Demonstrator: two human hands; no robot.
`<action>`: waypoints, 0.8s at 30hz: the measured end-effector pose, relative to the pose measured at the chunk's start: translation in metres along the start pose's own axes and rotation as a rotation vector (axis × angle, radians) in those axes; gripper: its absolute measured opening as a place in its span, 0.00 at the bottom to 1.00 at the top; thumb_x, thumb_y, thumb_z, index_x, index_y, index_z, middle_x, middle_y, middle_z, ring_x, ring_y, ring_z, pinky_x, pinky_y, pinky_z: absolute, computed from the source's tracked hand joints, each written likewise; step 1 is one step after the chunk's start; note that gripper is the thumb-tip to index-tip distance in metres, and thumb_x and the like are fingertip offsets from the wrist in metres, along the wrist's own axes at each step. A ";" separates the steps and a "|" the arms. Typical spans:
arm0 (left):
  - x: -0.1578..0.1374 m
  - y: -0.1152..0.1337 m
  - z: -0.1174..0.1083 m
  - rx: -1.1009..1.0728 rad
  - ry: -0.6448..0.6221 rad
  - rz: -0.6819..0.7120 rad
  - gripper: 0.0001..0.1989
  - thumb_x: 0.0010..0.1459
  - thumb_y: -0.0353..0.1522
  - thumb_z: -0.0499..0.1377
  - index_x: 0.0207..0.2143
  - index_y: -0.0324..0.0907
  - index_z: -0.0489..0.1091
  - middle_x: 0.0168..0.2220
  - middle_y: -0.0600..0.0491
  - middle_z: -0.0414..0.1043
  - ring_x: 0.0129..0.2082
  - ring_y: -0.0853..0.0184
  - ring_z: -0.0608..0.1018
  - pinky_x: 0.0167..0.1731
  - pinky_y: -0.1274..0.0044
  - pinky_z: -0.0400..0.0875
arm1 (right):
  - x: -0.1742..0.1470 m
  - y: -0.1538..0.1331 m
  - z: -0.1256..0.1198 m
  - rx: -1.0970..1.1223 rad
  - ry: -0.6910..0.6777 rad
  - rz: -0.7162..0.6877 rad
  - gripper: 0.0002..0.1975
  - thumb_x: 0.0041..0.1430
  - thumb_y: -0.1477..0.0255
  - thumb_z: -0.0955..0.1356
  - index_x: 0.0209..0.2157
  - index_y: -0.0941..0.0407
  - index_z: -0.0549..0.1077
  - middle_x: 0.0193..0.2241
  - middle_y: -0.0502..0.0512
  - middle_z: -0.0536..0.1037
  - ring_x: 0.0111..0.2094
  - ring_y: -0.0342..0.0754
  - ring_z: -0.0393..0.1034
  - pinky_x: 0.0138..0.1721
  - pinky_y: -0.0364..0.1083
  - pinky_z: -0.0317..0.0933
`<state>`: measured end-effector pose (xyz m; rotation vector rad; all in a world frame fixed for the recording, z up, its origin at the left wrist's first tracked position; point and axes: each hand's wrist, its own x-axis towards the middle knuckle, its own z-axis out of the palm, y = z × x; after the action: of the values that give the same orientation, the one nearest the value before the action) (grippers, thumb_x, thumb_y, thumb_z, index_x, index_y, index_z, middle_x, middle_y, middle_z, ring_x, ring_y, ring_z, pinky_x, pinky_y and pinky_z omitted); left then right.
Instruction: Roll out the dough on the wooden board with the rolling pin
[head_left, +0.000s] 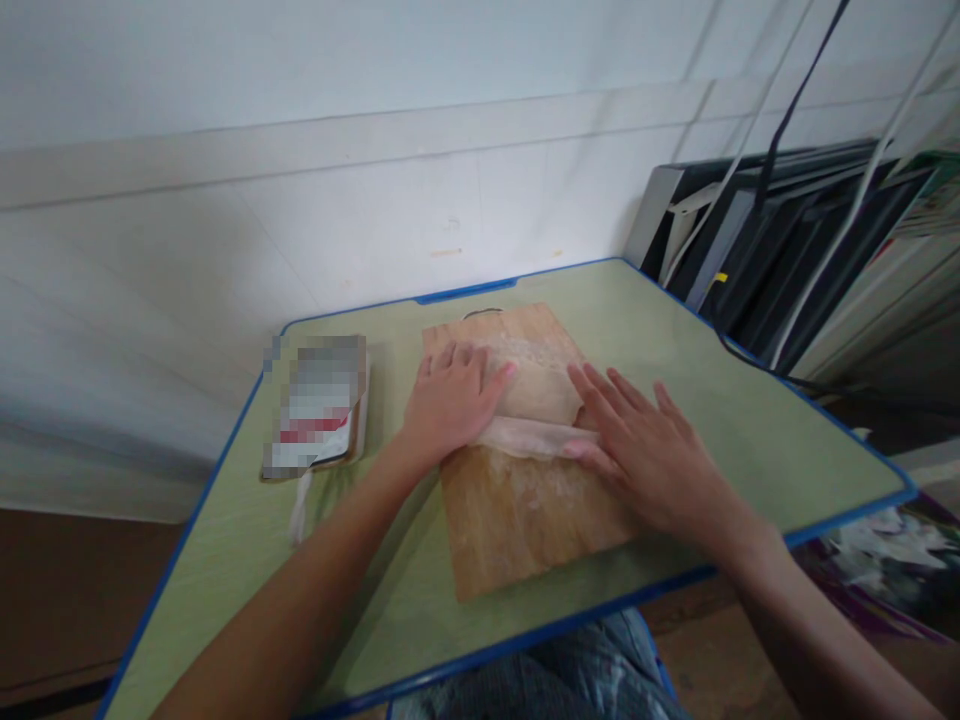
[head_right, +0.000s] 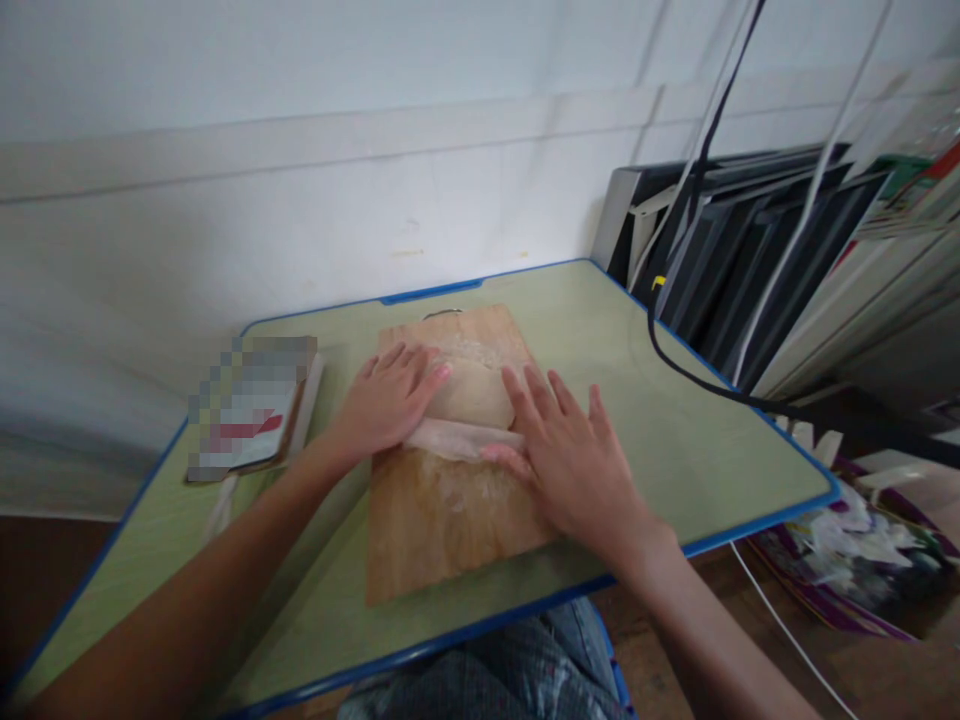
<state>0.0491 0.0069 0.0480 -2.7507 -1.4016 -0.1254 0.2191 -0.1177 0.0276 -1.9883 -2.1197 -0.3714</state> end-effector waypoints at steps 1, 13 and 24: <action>-0.008 0.000 -0.001 -0.003 0.011 -0.002 0.28 0.66 0.45 0.36 0.56 0.39 0.60 0.59 0.44 0.61 0.62 0.54 0.58 0.58 0.60 0.53 | -0.006 -0.004 0.000 -0.007 0.013 -0.014 0.36 0.63 0.52 0.46 0.64 0.61 0.52 0.61 0.65 0.60 0.60 0.60 0.55 0.55 0.66 0.52; 0.026 -0.005 0.005 -0.107 0.005 0.043 0.25 0.68 0.40 0.35 0.53 0.36 0.63 0.54 0.42 0.67 0.57 0.60 0.66 0.55 0.66 0.59 | 0.015 0.006 -0.004 0.018 -0.044 0.049 0.33 0.65 0.54 0.47 0.65 0.58 0.49 0.62 0.63 0.57 0.62 0.62 0.49 0.54 0.71 0.48; 0.011 -0.004 0.001 -0.031 -0.061 0.033 0.26 0.67 0.43 0.37 0.58 0.39 0.58 0.61 0.43 0.59 0.62 0.53 0.58 0.56 0.57 0.54 | 0.006 0.002 -0.001 0.019 -0.063 0.047 0.34 0.64 0.53 0.47 0.64 0.58 0.51 0.61 0.64 0.59 0.60 0.64 0.54 0.51 0.69 0.56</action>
<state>0.0519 0.0182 0.0475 -2.8240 -1.3790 -0.0627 0.2204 -0.1128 0.0305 -2.0609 -2.1010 -0.2833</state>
